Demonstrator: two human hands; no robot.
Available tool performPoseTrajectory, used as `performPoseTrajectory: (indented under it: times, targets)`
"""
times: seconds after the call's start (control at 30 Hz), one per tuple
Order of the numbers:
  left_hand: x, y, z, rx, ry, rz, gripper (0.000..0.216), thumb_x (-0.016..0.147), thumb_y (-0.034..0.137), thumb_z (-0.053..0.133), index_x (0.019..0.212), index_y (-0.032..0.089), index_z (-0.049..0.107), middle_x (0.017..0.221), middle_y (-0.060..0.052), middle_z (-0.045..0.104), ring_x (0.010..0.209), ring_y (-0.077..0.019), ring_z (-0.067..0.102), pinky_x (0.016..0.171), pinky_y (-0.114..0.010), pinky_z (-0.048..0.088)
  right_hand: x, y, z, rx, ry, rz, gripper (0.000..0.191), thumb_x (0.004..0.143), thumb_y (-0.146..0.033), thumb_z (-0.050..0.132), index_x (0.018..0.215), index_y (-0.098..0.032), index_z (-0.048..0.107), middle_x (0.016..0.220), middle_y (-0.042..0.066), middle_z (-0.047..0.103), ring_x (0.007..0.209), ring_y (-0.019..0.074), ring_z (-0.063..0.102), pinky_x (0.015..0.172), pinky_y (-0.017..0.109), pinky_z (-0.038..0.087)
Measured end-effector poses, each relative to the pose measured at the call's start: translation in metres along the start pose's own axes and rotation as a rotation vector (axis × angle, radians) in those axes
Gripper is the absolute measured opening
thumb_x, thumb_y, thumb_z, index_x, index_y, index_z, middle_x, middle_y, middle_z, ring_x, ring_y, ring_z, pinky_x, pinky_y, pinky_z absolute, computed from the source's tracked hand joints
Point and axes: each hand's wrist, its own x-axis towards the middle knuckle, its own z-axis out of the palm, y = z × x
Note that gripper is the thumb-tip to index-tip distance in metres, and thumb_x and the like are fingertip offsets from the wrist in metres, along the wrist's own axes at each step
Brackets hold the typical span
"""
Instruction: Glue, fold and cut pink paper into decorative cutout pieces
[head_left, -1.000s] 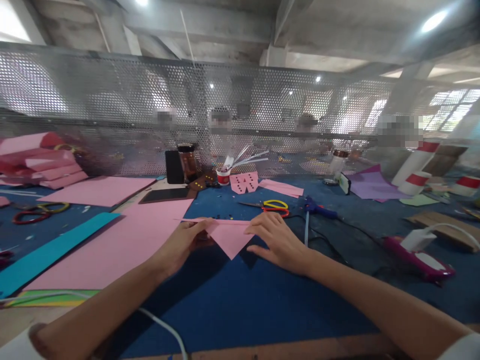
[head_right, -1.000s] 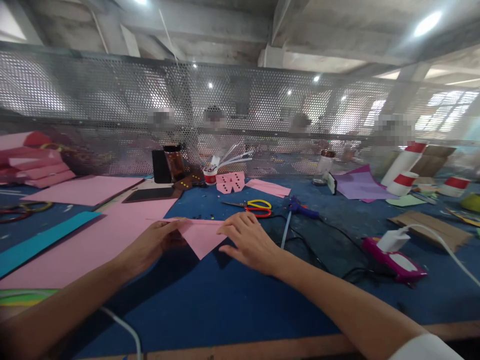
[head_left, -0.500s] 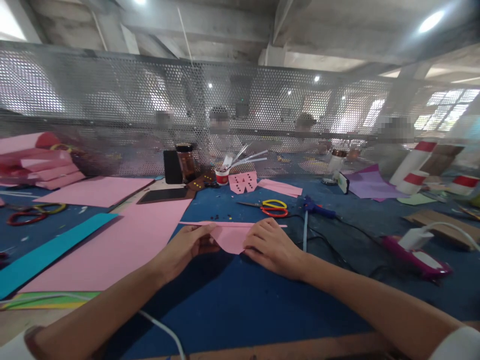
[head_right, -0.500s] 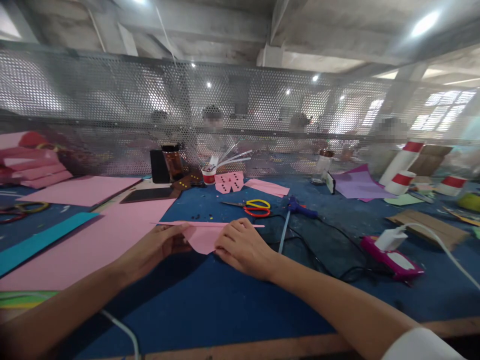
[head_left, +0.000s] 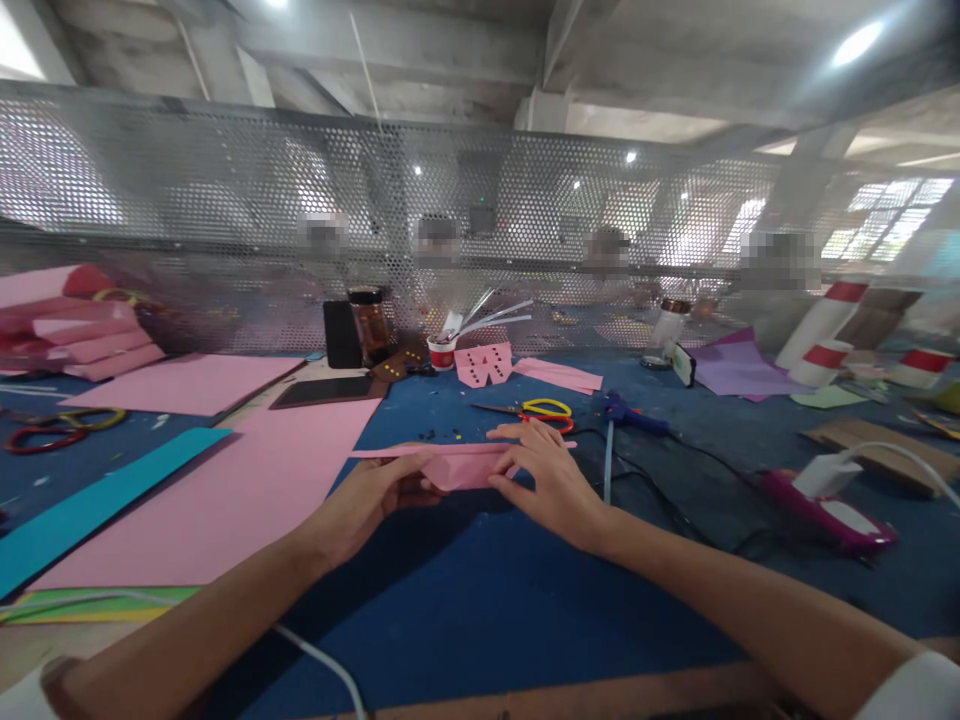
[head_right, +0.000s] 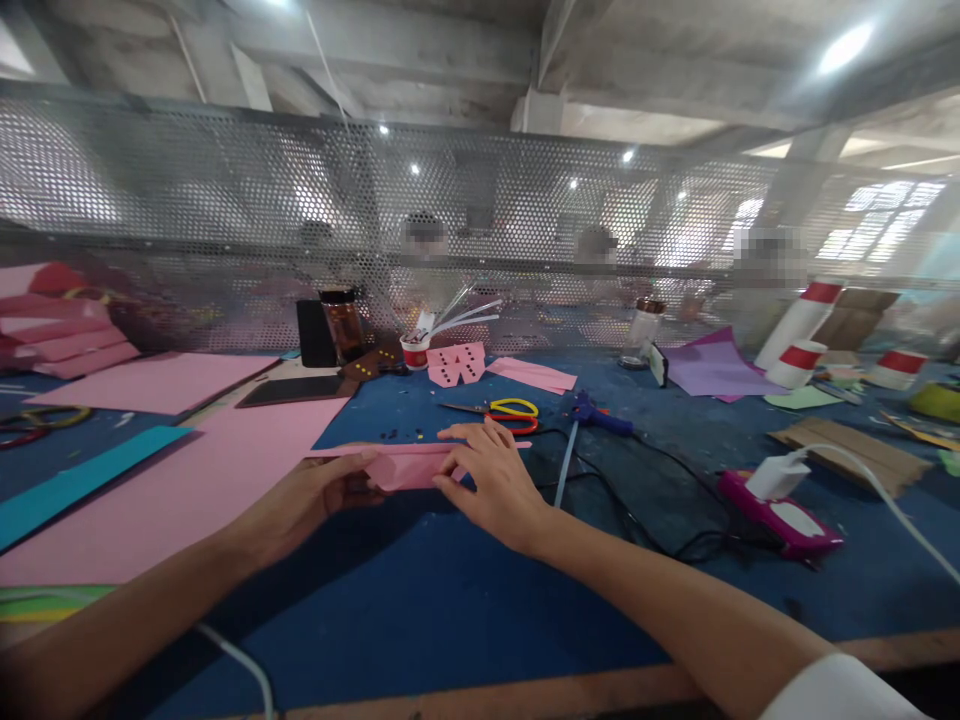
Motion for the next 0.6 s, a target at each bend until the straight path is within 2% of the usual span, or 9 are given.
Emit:
performPoseTrajectory:
  times: [0.2, 0.3, 0.37, 0.47, 0.53, 0.6]
  targets:
    - [0.002, -0.002, -0.003, 0.071, -0.051, -0.022, 0.027, 0.082, 0.042, 0.071, 0.097, 0.020, 0.073, 0.089, -0.006, 0.074, 0.083, -0.0222, 0.069, 0.082, -0.037, 0.058, 0.000, 0.005, 0.002, 0.056, -0.064, 0.079, 0.006, 0.088, -0.024, 0.070, 0.085, -0.022, 0.065, 0.099, 0.001, 0.071, 0.102, 0.0185, 0.063, 0.114, 0.050, 0.022]
    - [0.001, 0.002, -0.004, 0.130, -0.027, 0.031, 0.042, 0.086, 0.046, 0.067, 0.119, 0.021, 0.066, 0.107, -0.009, 0.073, 0.100, -0.0256, 0.068, 0.092, -0.042, 0.054, 0.000, 0.007, 0.001, 0.057, -0.121, 0.101, 0.007, 0.088, -0.024, 0.070, 0.084, -0.022, 0.065, 0.093, -0.001, 0.070, 0.095, 0.0166, 0.064, 0.114, 0.050, 0.021]
    - [0.000, 0.007, -0.005, 0.204, 0.083, 0.115, 0.052, 0.088, 0.048, 0.063, 0.133, 0.023, 0.054, 0.123, -0.010, 0.067, 0.115, -0.0275, 0.062, 0.100, -0.045, 0.048, 0.000, 0.008, 0.000, 0.060, -0.171, 0.112, 0.008, 0.088, -0.026, 0.071, 0.084, -0.022, 0.066, 0.091, -0.002, 0.070, 0.094, 0.0166, 0.064, 0.114, 0.051, 0.022]
    - [0.000, 0.015, -0.009, 0.388, 0.302, 0.321, 0.061, 0.088, 0.046, 0.063, 0.141, 0.025, 0.043, 0.137, -0.011, 0.058, 0.129, -0.0282, 0.052, 0.109, -0.048, 0.040, 0.000, 0.008, -0.001, 0.076, -0.257, 0.115, 0.010, 0.088, -0.029, 0.071, 0.085, -0.021, 0.066, 0.092, -0.001, 0.070, 0.093, 0.0165, 0.064, 0.114, 0.053, 0.021]
    - [-0.001, 0.018, -0.011, 0.566, 0.415, 0.494, 0.058, 0.088, 0.043, 0.063, 0.140, 0.025, 0.045, 0.139, -0.010, 0.056, 0.132, -0.0281, 0.049, 0.113, -0.049, 0.036, -0.001, 0.008, 0.000, 0.088, -0.303, 0.114, 0.010, 0.088, -0.028, 0.071, 0.086, -0.020, 0.066, 0.093, -0.001, 0.070, 0.093, 0.0162, 0.064, 0.115, 0.054, 0.019]
    - [-0.004, 0.018, -0.011, 0.785, 0.457, 0.641, 0.041, 0.090, 0.038, 0.060, 0.129, 0.025, 0.056, 0.134, -0.006, 0.059, 0.129, -0.0270, 0.051, 0.113, -0.046, 0.035, -0.002, 0.008, 0.001, 0.094, -0.322, 0.107, 0.009, 0.088, -0.028, 0.071, 0.088, -0.021, 0.065, 0.094, -0.001, 0.070, 0.095, 0.0165, 0.064, 0.115, 0.057, 0.016]
